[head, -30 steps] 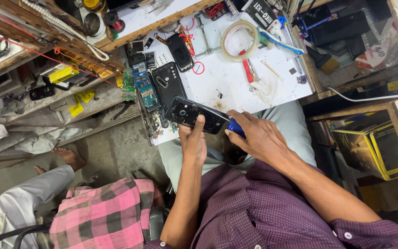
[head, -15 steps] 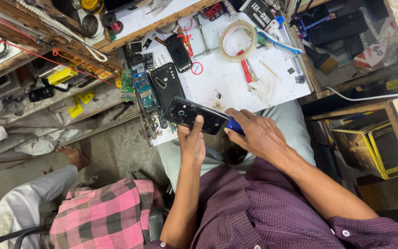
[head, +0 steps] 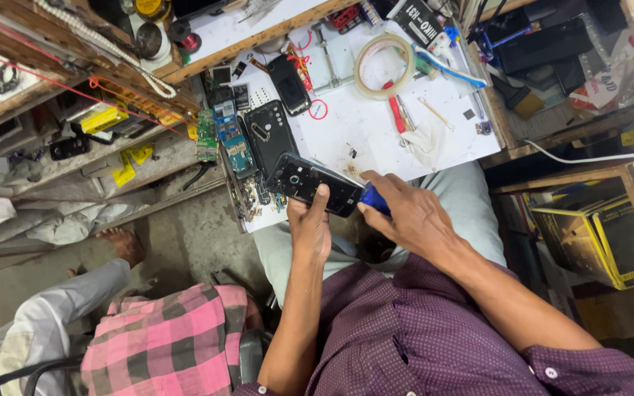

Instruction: The person sits at a repair bench and uses a screwdriver to remove screws from the back cover of a smartphone, working around the frame. They set the phone down, pick up small removed components, and squeeze adhesive from a tube onto a small part while handling it.

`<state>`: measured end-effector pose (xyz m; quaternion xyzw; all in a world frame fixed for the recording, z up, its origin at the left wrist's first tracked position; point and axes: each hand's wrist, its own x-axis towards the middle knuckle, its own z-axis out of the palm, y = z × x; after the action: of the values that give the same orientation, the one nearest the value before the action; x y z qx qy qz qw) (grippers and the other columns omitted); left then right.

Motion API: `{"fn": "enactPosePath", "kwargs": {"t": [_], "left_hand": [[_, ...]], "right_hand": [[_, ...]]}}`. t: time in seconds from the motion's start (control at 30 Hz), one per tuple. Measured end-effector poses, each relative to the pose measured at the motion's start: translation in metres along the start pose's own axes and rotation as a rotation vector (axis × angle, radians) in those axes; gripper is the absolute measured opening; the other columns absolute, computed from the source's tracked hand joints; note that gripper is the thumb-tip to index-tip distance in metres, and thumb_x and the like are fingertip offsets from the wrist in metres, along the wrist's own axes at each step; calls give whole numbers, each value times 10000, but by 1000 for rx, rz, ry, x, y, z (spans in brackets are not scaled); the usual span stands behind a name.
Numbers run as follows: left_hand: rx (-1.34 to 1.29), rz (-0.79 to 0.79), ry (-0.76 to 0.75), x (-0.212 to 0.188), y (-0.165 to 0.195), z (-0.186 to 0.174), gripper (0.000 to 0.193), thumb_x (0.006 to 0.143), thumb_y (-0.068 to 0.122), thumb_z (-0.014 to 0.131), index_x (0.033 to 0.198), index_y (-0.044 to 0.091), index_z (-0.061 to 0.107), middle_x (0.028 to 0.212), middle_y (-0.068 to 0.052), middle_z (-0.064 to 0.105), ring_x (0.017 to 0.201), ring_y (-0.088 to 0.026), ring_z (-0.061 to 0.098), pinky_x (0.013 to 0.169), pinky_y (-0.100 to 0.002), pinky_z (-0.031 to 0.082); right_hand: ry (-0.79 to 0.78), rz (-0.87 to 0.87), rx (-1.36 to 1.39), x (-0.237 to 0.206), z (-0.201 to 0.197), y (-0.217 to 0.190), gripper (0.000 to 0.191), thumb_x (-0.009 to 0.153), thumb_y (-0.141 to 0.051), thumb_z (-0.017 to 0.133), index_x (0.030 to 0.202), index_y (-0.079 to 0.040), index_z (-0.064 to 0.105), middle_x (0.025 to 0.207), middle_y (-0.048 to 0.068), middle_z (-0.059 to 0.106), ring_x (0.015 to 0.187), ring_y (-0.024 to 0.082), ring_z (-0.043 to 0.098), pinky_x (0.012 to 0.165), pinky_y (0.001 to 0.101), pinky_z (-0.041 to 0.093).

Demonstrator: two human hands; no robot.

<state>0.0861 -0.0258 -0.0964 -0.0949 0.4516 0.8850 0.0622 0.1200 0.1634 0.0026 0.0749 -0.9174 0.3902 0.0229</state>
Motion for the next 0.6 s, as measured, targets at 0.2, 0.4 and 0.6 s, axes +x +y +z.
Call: {"fn": "enactPosePath", "kwargs": {"t": [0.2,0.4,0.6], "left_hand": [[2,15,0,1,-1,2,279,953,47,722,1209,54,612,1125,-20,677,1055,-125,634,981,-309,505],[48,-9,21,1,-1,0,277,956,57,739,1201,41,612,1117,-35,681,1048,-141,634,965,-325,506],[48,-16,20,0,1,2,299,944,60,741,1210,45,607,1123,-29,679,1058,-133,634,980,-314,504]], "right_hand": [[-22,26,-21,-6,-3,2,522,884,-281,711,1341,-71,573,964,175,693,787,408,695,656,486,554],[-76,81,-26,-3,0,1,528,887,-292,713,1347,-74,570,944,179,690,771,404,697,654,484,556],[-45,58,-23,-1,0,0,527,888,-286,712,1350,-75,572,958,178,699,759,410,694,650,489,552]]}}
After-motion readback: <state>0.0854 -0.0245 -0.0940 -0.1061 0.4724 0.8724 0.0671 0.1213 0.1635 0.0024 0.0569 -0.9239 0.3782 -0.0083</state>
